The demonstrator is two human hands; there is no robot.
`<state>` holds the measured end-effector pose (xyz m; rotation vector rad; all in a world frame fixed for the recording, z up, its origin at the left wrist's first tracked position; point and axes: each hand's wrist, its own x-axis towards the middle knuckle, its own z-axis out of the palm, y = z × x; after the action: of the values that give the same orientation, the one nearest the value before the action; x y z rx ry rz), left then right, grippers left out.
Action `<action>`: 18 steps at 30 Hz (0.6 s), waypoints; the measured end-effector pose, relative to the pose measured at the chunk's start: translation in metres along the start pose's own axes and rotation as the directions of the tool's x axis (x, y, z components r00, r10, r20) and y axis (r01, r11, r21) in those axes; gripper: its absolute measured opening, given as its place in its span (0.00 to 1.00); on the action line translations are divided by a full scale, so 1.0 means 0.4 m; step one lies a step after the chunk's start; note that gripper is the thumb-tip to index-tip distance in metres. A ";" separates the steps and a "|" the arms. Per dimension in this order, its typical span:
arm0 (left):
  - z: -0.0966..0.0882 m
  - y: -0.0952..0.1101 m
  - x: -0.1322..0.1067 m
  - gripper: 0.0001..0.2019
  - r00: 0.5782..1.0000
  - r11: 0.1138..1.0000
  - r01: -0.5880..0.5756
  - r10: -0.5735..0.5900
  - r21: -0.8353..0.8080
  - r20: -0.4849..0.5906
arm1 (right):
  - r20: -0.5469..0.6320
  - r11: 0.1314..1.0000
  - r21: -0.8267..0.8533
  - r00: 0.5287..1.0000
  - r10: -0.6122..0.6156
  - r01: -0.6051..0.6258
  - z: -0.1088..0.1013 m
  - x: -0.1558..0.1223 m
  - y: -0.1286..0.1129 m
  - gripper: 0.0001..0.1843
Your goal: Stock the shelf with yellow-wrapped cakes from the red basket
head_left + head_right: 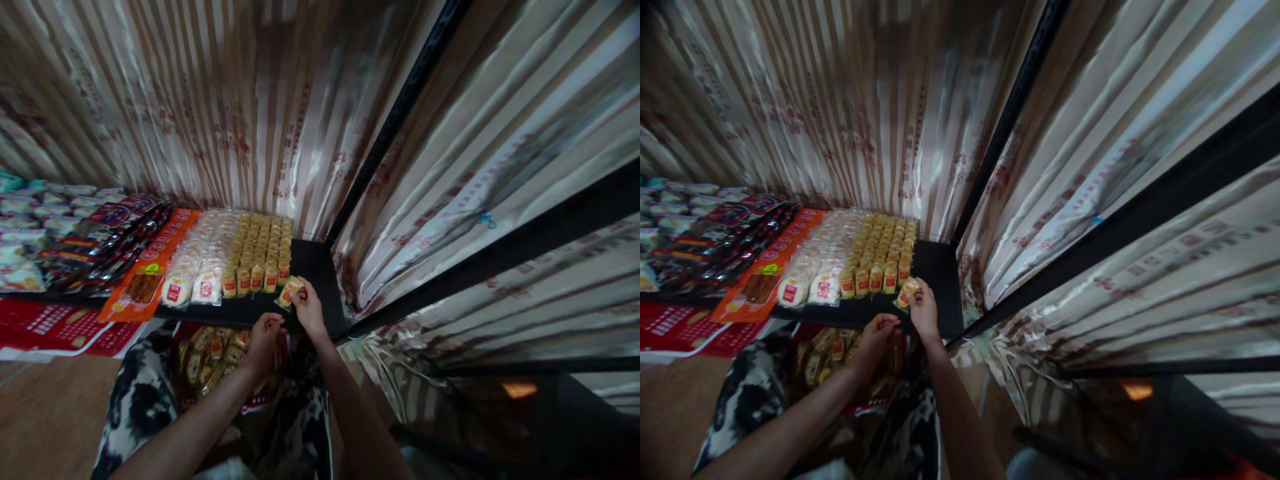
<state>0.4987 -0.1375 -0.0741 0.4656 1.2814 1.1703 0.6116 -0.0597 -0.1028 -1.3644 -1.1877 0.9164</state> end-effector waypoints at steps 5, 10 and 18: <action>0.032 0.011 0.034 0.15 0.998 0.985 -0.055 0.049 0.165 0.040 | -0.010 0.986 -0.157 0.998 -0.064 0.061 0.022 0.055 -0.004 0.24; 0.050 0.011 0.091 0.20 0.993 0.977 -0.114 0.110 0.180 0.032 | 0.032 0.963 -0.257 0.997 -0.077 0.083 0.045 0.071 -0.018 0.20; 0.040 -0.012 0.147 0.25 0.982 0.967 -0.187 0.180 0.173 0.055 | -0.006 0.950 -0.281 0.989 -0.145 0.137 0.059 0.057 -0.005 0.22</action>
<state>0.5068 -0.0837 -0.1020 0.7484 1.3359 1.1987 0.5934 -0.0323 -0.1022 -1.4873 -1.4160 0.6433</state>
